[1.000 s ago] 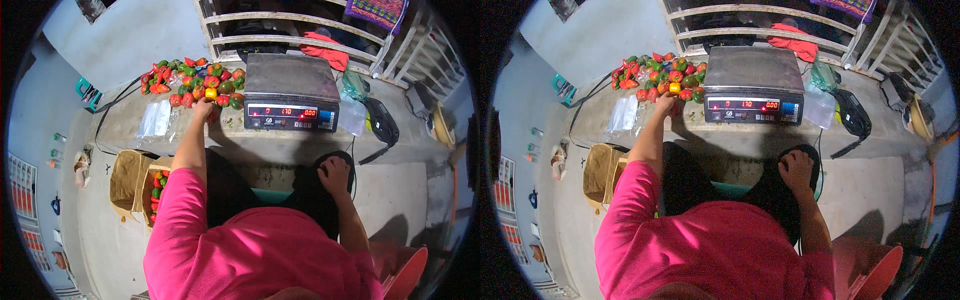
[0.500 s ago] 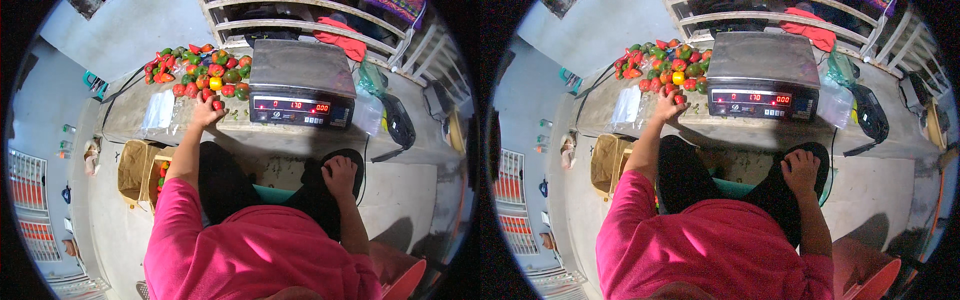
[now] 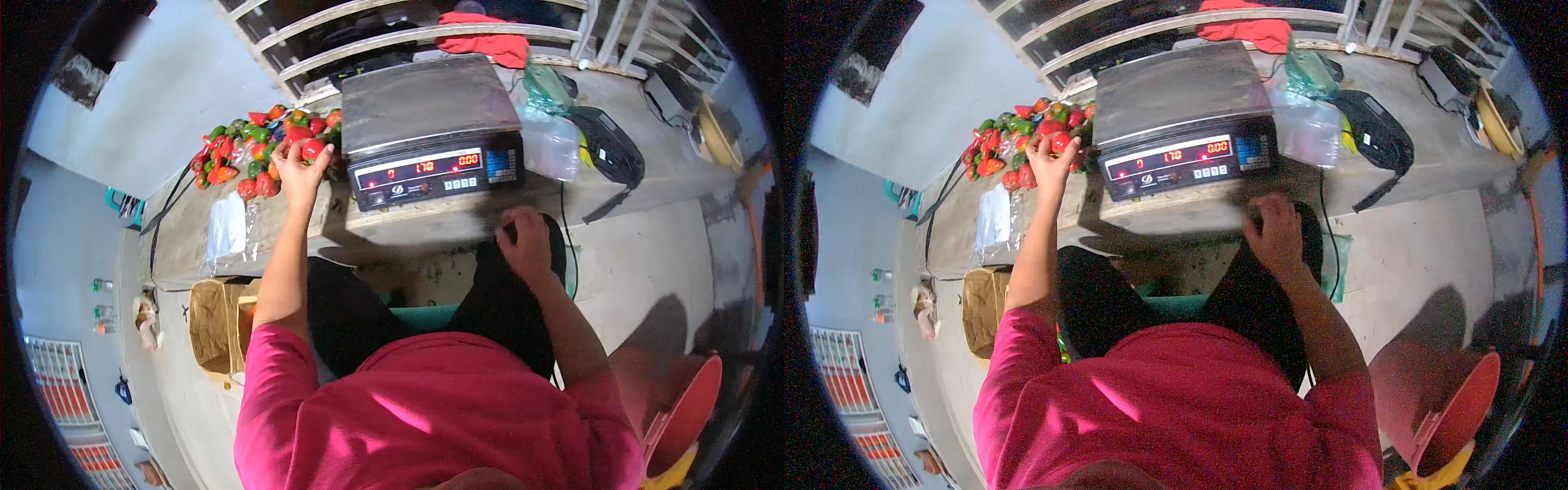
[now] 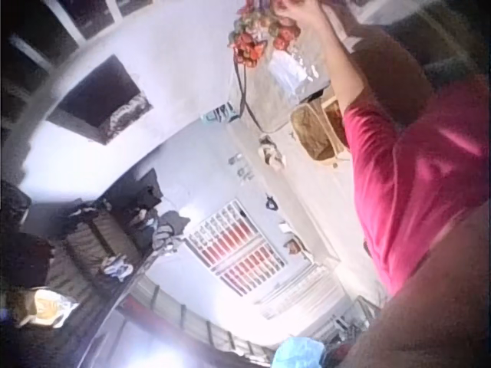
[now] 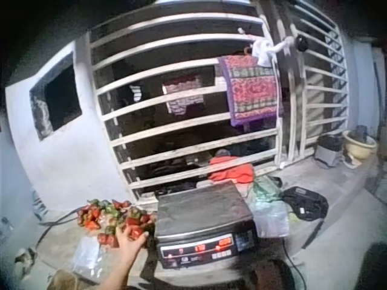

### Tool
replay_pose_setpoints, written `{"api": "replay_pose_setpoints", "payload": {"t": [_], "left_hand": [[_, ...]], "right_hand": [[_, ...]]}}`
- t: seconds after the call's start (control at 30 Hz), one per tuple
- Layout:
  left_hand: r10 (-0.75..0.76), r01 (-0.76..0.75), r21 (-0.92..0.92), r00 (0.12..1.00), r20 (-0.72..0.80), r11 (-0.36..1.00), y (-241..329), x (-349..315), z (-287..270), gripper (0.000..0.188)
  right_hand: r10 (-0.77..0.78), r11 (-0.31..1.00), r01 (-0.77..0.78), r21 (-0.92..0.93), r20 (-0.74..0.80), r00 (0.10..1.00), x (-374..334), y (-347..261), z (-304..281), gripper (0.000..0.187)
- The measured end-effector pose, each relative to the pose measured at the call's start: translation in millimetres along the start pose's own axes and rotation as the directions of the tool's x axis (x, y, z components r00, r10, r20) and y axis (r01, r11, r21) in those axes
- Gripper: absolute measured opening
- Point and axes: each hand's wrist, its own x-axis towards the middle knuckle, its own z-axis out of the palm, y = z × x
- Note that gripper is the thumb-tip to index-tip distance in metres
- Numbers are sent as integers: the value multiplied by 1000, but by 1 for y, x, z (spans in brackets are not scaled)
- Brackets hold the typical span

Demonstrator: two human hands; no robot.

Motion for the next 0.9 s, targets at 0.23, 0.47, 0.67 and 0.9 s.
{"api": "replay_pose_setpoints", "payload": {"t": [0.23, 0.47, 0.67, 0.9], "left_hand": [[24, -28, -224, 999, -22, 974, 62, -7, 16, 40], [-6, 17, -328, 999, 35, 945, 83, -21, 23, 39], [90, -73, -287, 995, 46, 955, 104, -19, 34, 38], [156, -127, -296, 985, 74, 947, 115, -20, 47, 37]], "right_hand": [[552, 658, -454, 601, 26, 834, 89, 73, 48, 44], [504, 280, -424, 861, 244, 829, 87, 99, 51, 42], [493, 428, -381, 820, 142, 858, 89, 86, 46, 39], [550, 568, -411, 713, 42, 834, 94, 100, 77, 40]]}}
